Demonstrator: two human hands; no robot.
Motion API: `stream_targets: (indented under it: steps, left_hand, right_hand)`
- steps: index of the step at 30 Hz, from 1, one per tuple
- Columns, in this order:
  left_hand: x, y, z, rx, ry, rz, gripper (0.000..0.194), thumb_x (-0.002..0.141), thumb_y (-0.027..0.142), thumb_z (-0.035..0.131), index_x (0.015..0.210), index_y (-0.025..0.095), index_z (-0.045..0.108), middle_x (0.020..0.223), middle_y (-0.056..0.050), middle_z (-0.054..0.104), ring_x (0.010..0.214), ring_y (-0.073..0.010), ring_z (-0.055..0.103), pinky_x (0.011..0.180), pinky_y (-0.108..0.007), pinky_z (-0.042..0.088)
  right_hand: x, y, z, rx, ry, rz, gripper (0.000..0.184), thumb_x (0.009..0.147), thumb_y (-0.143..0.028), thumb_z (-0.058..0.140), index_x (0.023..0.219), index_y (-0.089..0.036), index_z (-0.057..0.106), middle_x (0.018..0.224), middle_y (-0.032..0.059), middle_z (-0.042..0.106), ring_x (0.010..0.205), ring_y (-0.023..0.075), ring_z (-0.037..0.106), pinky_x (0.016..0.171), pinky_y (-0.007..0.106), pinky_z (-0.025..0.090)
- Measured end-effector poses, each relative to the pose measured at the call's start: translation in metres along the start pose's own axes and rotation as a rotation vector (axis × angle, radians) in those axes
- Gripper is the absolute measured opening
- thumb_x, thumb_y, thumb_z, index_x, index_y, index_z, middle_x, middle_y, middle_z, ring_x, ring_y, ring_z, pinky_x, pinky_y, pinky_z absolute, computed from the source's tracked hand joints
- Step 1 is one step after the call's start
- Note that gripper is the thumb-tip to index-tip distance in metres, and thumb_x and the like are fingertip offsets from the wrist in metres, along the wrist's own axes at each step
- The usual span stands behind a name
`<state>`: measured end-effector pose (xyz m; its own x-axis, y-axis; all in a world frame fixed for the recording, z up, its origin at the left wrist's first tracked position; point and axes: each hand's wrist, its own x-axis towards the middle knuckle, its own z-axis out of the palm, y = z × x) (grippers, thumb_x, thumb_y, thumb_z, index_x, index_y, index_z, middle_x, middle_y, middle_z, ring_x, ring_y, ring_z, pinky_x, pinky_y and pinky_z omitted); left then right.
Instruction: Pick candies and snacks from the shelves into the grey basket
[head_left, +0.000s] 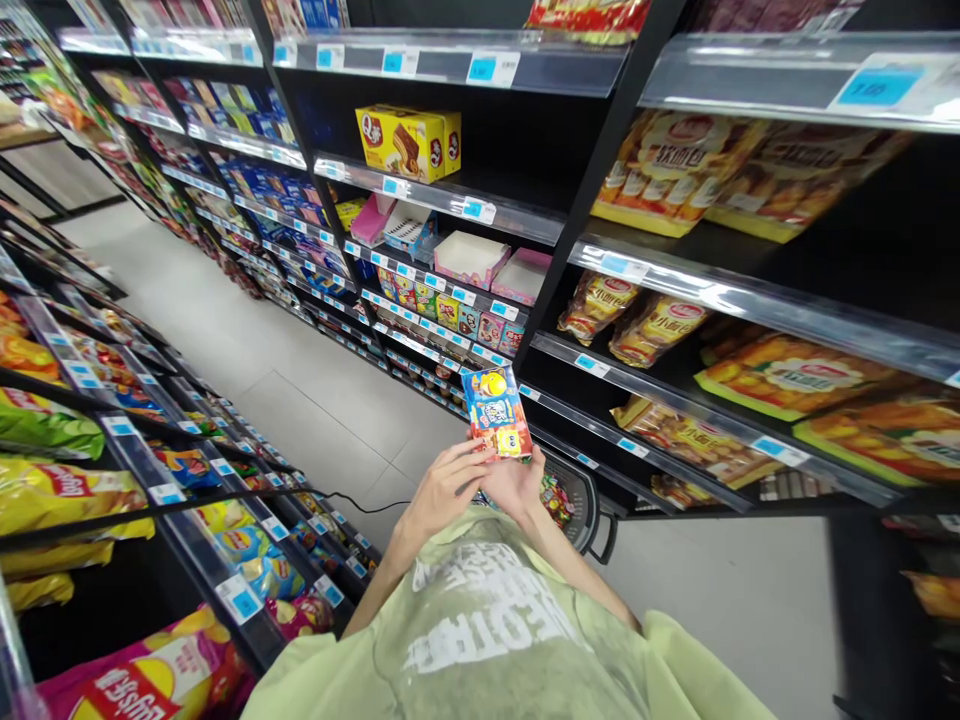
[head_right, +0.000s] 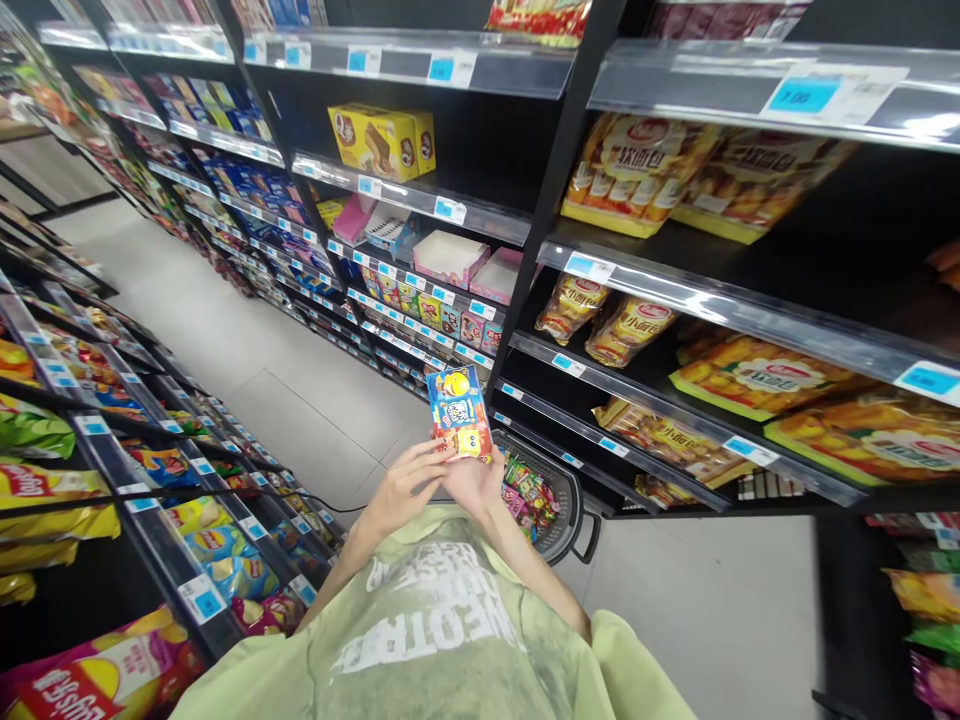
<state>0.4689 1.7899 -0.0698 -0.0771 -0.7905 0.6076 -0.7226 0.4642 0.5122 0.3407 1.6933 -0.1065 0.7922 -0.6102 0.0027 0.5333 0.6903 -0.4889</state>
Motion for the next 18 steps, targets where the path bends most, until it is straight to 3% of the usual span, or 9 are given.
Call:
stream_targets:
  steps: [18]
  left_hand:
    - [0.0009,-0.0008,-0.0015,-0.032,0.0,-0.002,0.025,0.092,0.012,0.059,0.112,0.023,0.07,0.124,-0.008,0.069,0.132,-0.0236,0.053,0.105,-0.05,0.051]
  right_hand:
    - [0.0012,0.0031,-0.0078,-0.076,-0.016,0.019,0.085,0.07,-0.082,0.047,0.128,-0.02,0.058,0.135,0.0143,0.056,0.12,0.0286,0.054,0.096,0.045,0.049]
